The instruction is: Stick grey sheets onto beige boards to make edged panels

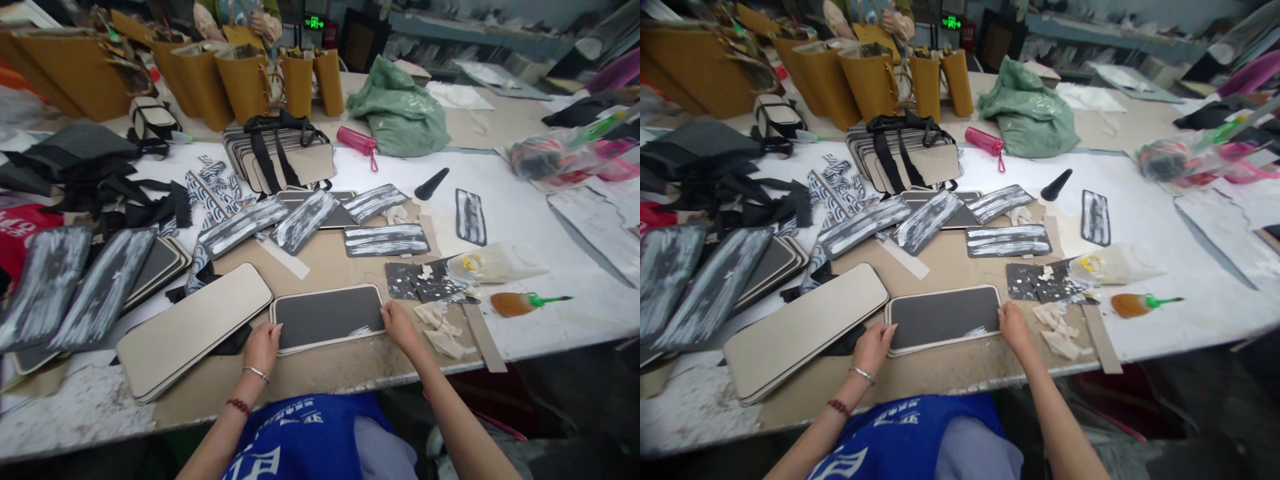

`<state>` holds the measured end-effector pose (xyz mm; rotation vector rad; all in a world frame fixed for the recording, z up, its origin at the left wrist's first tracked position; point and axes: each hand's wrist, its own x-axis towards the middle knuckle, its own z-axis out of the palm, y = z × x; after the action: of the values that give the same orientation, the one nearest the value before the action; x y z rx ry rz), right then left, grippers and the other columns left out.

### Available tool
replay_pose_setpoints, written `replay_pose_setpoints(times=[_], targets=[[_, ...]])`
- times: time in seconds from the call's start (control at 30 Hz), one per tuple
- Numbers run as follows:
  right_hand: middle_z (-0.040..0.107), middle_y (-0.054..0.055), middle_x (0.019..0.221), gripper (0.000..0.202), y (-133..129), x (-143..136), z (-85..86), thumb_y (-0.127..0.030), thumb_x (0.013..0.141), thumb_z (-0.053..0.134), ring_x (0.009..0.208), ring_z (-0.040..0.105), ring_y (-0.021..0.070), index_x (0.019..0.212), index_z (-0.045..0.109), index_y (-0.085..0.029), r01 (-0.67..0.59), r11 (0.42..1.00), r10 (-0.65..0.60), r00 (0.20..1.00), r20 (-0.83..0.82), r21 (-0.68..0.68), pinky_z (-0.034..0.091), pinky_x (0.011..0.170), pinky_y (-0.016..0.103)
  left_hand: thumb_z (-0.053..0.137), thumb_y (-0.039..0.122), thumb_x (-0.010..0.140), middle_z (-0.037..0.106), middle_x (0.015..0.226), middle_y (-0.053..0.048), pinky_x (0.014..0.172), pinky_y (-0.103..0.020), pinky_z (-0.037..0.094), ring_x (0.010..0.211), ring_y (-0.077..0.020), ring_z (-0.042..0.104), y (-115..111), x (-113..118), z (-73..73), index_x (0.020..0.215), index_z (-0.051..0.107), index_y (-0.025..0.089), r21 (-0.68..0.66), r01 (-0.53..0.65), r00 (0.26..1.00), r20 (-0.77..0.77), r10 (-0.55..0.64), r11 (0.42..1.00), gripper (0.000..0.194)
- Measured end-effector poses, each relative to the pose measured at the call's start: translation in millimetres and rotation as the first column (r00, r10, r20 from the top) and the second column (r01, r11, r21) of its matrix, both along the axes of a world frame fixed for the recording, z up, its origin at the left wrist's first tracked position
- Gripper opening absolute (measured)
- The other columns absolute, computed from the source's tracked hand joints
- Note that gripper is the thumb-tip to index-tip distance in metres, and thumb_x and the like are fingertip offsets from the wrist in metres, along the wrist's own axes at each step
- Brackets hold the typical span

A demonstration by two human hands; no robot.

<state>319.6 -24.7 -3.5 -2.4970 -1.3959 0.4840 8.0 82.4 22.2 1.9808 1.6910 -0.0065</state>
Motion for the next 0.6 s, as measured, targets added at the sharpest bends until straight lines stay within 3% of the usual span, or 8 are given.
replay_pose_setpoints(times=[0.6], targets=[[0.050,0.004,0.067,0.015,2.6,0.3,4.1,-0.021,0.079,0.039,0.065,0.047,0.0173,0.065,0.033,-0.023,0.006,1.000,-0.007,0.999,-0.036,-0.030,0.033,0.062,0.027,0.044,0.026,0.085,0.062,0.069,-0.006,0.061,-0.026,0.038,0.071,-0.0195,0.059,0.9,2.9,4.0,0.068,0.056,0.016,-0.026,-0.016,1.000,-0.012,0.015,1.000,0.023]])
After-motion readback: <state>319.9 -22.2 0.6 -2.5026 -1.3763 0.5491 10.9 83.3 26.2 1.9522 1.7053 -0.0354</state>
